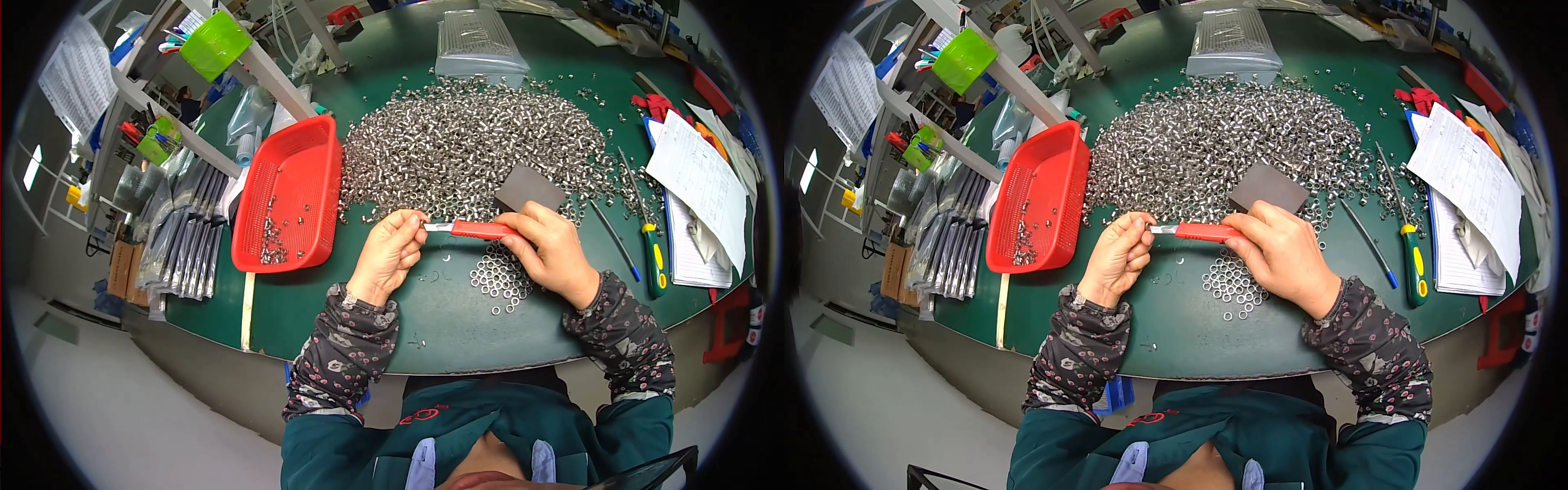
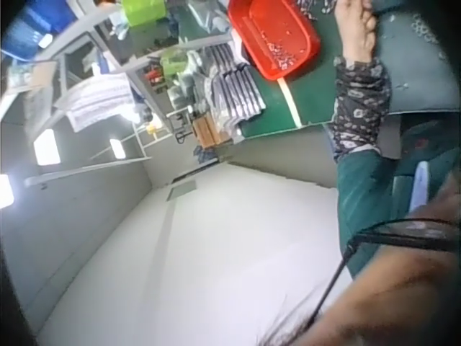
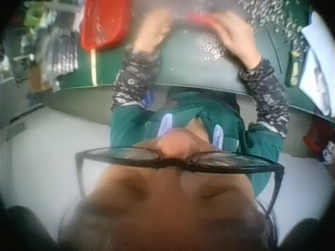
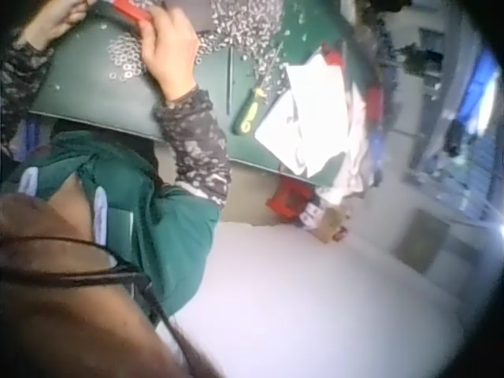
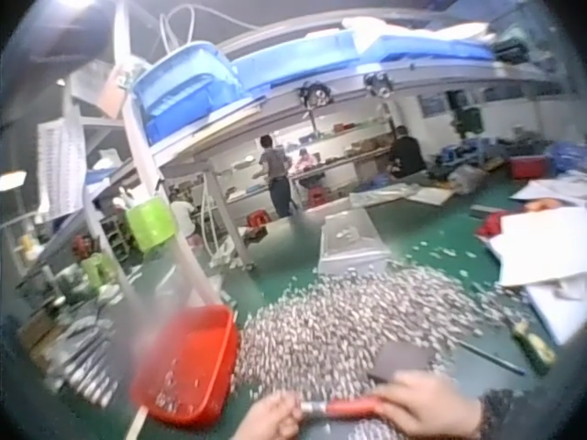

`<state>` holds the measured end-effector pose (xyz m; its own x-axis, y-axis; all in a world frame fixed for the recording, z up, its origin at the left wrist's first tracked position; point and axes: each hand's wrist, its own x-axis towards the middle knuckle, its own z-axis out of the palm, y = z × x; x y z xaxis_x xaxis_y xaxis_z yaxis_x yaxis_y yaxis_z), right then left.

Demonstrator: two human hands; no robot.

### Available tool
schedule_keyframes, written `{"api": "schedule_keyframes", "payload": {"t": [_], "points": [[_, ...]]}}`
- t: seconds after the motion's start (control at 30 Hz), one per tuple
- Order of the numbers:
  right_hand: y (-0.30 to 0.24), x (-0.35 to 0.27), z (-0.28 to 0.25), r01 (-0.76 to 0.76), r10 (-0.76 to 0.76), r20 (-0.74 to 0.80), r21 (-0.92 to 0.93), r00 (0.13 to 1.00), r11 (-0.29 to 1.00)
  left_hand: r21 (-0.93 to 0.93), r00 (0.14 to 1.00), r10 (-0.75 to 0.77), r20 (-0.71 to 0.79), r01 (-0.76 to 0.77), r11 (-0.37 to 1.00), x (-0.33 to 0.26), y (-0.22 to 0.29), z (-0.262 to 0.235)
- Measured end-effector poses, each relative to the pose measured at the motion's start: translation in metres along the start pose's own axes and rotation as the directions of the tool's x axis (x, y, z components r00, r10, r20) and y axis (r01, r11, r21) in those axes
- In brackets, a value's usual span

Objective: The recorder is cleaning and deburring small metal ring components using a scraper tool, a screwdriver, and an abrasive block at a workbench.

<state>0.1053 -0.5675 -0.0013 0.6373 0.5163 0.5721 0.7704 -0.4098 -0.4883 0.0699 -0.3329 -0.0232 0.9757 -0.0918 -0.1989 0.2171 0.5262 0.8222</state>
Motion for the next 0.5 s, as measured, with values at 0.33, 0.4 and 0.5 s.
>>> {"api": "schedule_keyframes", "payload": {"t": [0.33, 0.4, 0.5], "points": [[-0.004, 0.0007, -0.0009, 0.044, -0.045, -0.021, -0.057, 0.999, 0.997, 0.068, 0.998, 0.026, -0.053, -0.022, 0.997, -0.0007, -0.0025, 0.0024], [-0.0044, 0.0005, -0.0005, 0.043, -0.045, -0.026, -0.061, 0.999, 0.997, 0.087, 0.998, 0.012, -0.055, -0.007, 0.996, -0.0014, -0.0012, 0.004], [-0.0041, 0.0008, -0.001, 0.068, -0.071, -0.03, -0.081, 0.997, 0.994, 0.109, 0.998, -0.017, -0.058, 0.023, 0.994, -0.0013, -0.0014, 0.0051]]}}
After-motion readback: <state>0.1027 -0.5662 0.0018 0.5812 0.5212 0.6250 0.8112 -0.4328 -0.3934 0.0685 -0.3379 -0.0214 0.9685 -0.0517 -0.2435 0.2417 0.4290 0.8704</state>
